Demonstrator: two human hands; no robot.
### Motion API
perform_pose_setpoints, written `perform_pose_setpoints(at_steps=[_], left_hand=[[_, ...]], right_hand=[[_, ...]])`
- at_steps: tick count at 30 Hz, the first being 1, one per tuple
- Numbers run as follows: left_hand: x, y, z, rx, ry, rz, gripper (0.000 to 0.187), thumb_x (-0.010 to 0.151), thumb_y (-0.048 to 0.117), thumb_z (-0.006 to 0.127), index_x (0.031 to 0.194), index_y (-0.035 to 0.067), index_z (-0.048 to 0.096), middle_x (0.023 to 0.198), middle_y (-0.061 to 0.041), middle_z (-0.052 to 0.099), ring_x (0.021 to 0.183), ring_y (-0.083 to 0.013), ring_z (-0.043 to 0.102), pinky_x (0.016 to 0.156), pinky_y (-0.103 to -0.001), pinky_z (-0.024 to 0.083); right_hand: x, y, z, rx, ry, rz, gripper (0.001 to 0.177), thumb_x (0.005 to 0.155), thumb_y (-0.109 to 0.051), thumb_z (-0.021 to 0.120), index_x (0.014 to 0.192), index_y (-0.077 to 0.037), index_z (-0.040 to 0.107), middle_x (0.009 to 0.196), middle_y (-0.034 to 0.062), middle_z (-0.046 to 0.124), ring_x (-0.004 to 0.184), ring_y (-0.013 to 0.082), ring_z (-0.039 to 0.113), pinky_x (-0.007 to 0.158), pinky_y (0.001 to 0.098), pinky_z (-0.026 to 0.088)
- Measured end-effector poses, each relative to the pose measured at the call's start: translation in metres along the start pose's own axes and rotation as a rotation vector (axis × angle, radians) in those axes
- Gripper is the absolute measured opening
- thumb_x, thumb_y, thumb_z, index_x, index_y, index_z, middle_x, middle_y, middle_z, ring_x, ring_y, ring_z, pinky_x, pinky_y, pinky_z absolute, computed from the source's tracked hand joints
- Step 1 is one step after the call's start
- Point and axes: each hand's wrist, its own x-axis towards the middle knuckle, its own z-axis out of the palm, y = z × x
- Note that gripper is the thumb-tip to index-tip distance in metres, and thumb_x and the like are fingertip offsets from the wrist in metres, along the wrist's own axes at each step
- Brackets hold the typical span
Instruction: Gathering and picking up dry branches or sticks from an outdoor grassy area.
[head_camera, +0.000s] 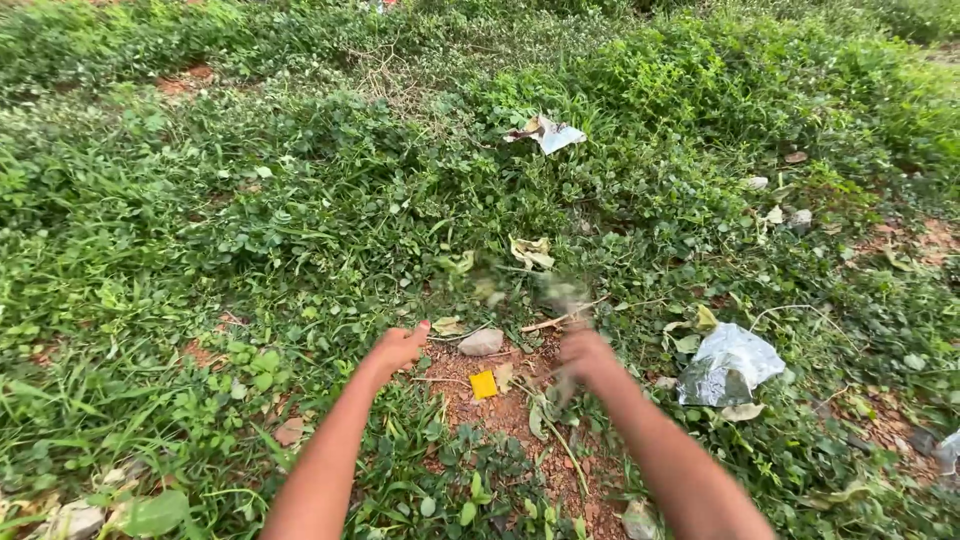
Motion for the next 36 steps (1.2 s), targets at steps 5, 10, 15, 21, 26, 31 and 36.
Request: perform_pose_setpoints(at_steps=[5, 10, 15, 21, 26, 31, 36], left_hand=[[-0.011, 0.015, 0.007, -0.040, 0.056, 0.049, 0.072, 0.093, 0.070, 0.049, 0.120, 0.007, 0.072, 0.107, -0.010, 0.075, 0.089, -0.0238, 0.069, 0.091, -0.044, 0.053], [0.004, 0.013, 0.026, -0.039, 0.191, 0.027, 0.074, 0.094, 0.072, 0.047, 0.122, 0.009, 0.071, 0.119, -0.013, 0.070, 0.108, -0.0285, 0.064, 0.097, -0.049, 0.049], [-0.001, 0.033, 0.039, -0.111, 0.377, -0.056, 0.074, 0.097, 0.071, 0.044, 0.137, 0.010, 0.057, 0.135, -0.019, 0.059, 0.123, -0.0348, 0.057, 0.102, -0.055, 0.045], [-0.005, 0.041, 0.034, -0.269, 0.574, -0.183, 0.080, 0.097, 0.070, 0.043, 0.149, 0.010, 0.039, 0.149, -0.022, 0.040, 0.134, -0.0403, 0.044, 0.103, -0.059, 0.043], [-0.023, 0.034, 0.008, -0.211, 0.600, -0.206, 0.078, 0.096, 0.072, 0.043, 0.147, 0.013, 0.043, 0.150, -0.021, 0.037, 0.139, -0.0418, 0.036, 0.104, -0.062, 0.041], [-0.006, 0.029, 0.008, -0.181, 0.631, -0.240, 0.080, 0.097, 0.074, 0.041, 0.144, 0.010, 0.052, 0.147, -0.024, 0.050, 0.135, -0.0434, 0.049, 0.105, -0.062, 0.044], [-0.013, 0.050, 0.009, -0.214, 0.678, -0.237, 0.086, 0.093, 0.075, 0.045, 0.149, 0.009, 0.047, 0.153, -0.027, 0.039, 0.139, -0.0464, 0.040, 0.109, -0.065, 0.037]], right_hand=[[-0.099, -0.099, -0.024, 0.117, 0.345, -0.897, 0.028, 0.106, -0.038, 0.052, 0.093, -0.015, 0.043, 0.065, -0.0027, 0.044, 0.047, 0.0087, 0.036, 0.037, 0.0269, 0.029], [-0.138, -0.101, 0.008, -0.222, 0.387, -0.787, 0.025, 0.104, -0.033, 0.050, 0.088, -0.014, 0.048, 0.066, -0.0030, 0.044, 0.050, 0.0093, 0.038, 0.042, 0.0273, 0.033], [-0.162, 0.017, 0.083, -0.667, -0.049, -0.252, 0.017, 0.094, -0.027, 0.046, 0.106, -0.020, 0.054, 0.073, -0.0009, 0.058, 0.056, 0.0113, 0.056, 0.053, 0.0344, 0.051], [-0.091, 0.076, 0.053, -0.158, -0.076, 0.231, 0.005, 0.102, -0.009, 0.053, 0.104, -0.006, 0.052, 0.079, 0.0084, 0.067, 0.046, 0.0068, 0.035, 0.039, 0.0193, 0.028], [-0.152, 0.010, 0.064, -0.278, 0.250, -0.700, 0.017, 0.107, -0.026, 0.047, 0.095, -0.014, 0.048, 0.063, -0.0034, 0.044, 0.048, 0.0086, 0.039, 0.039, 0.0274, 0.032], [-0.141, 0.012, 0.074, -0.223, -0.033, -0.664, 0.021, 0.107, -0.027, 0.052, 0.090, -0.016, 0.045, 0.061, -0.0052, 0.036, 0.048, 0.0080, 0.034, 0.043, 0.0275, 0.031], [-0.058, 0.062, 0.094, -0.222, -0.344, -0.100, 0.029, 0.104, -0.031, 0.055, 0.083, -0.015, 0.042, 0.057, -0.0067, 0.033, 0.043, 0.0067, 0.031, 0.038, 0.0260, 0.029]])
